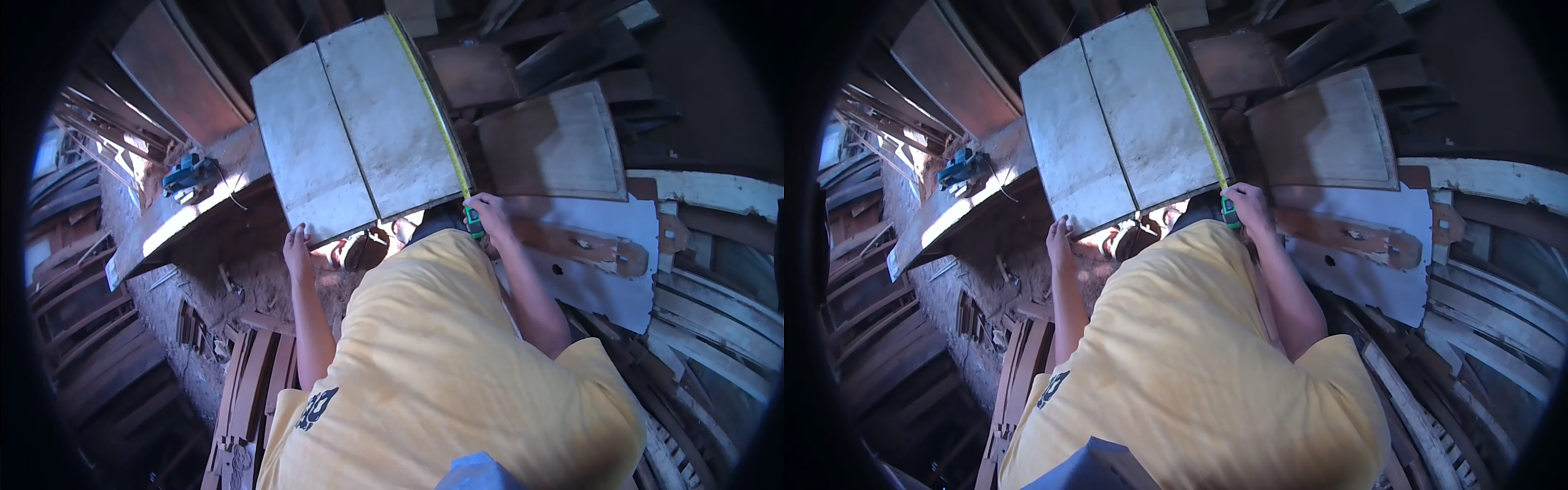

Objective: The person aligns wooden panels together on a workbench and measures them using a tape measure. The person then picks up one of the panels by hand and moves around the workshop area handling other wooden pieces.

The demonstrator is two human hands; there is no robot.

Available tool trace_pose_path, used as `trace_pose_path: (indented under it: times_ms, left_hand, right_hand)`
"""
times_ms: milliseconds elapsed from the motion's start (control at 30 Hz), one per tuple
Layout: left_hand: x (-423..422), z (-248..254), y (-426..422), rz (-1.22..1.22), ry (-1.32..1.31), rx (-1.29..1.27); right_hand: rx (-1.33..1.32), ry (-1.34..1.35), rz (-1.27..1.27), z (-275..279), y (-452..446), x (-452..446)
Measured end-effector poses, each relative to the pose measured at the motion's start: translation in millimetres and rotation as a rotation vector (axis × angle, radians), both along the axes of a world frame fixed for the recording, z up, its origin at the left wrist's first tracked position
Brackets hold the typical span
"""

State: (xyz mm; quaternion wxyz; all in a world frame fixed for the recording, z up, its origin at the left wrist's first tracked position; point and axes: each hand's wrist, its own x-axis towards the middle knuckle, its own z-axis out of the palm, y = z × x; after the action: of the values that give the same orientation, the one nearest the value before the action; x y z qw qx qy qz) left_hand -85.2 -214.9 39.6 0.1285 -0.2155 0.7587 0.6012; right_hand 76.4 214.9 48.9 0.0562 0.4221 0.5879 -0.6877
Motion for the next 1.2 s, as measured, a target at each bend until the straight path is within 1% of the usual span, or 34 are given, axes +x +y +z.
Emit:
trace_pose_path:
  times_ms: [67,167,200,367,433,500,600,700,767,800,867,967,1067,1100,1133,1167,1200]
  left_hand:
    - [-5.5,7.6,2.3,-0.027,-0.028,-0.021]
    - [-15.6,-1.2,1.3,0.005,0.003,0.009]
    - [-18.4,-0.5,3.3,0.008,0.012,-0.018]
    - [-18.8,5.7,7.0,0.031,0.026,0.059]
    - [-18.2,4.2,5.8,0.064,0.031,0.047]
    - [-15.3,-6.0,0.0,0.113,0.047,0.117]
    - [-9.2,-18.4,-8.6,0.161,0.090,0.086]
    - [0.3,-15.4,-11.4,0.201,0.067,0.096]
    - [6.8,-1.5,-9.4,0.273,-0.012,0.160]
    - [8.6,-4.4,-11.0,0.283,-0.014,0.163]
    - [9.1,-10.6,-12.7,0.286,-0.011,0.168]
    - [7.2,-1.5,-4.7,0.311,-0.040,0.114]
    - [6.5,-10.6,-5.3,0.341,-0.029,0.147]
    - [5.2,-4.7,2.7,0.348,-0.038,0.151]
    - [5.8,7.0,11.4,0.369,-0.081,0.119]
    - [6.3,8.2,18.9,0.386,-0.081,0.122]
    - [8.7,7.3,22.3,0.382,-0.064,0.111]
  right_hand:
    - [-0.044,0.052,0.000,0.9,-0.6,-10.7]
    - [-0.072,0.059,-0.004,17.4,-3.4,-29.6]
    - [-0.090,0.077,0.004,19.1,-2.5,-35.9]
    - [-0.104,0.135,0.070,32.0,2.8,-67.4]
    - [-0.103,0.154,0.102,39.0,2.8,-75.9]
    - [-0.129,0.114,0.125,45.2,3.2,-80.6]
    - [-0.169,0.104,0.173,43.4,3.7,-82.9]
    - [-0.214,0.077,0.215,46.4,4.5,-82.0]
    - [-0.344,0.047,0.133,45.7,6.7,-81.1]
    - [-0.341,0.042,0.143,45.4,9.9,-81.4]
    - [-0.567,-0.076,0.055,44.0,16.3,-82.7]
    - [-0.578,-0.104,0.012,57.3,18.9,-86.3]
    - [-0.491,-0.079,-0.002,58.4,38.4,-99.8]
    - [-0.483,-0.082,0.009,56.3,50.0,-106.2]
    - [-0.286,-0.005,0.065,53.4,62.0,-115.8]
    - [-0.092,0.072,0.126,49.7,73.0,-127.6]
    - [0.063,0.047,0.120,35.9,88.0,-141.1]
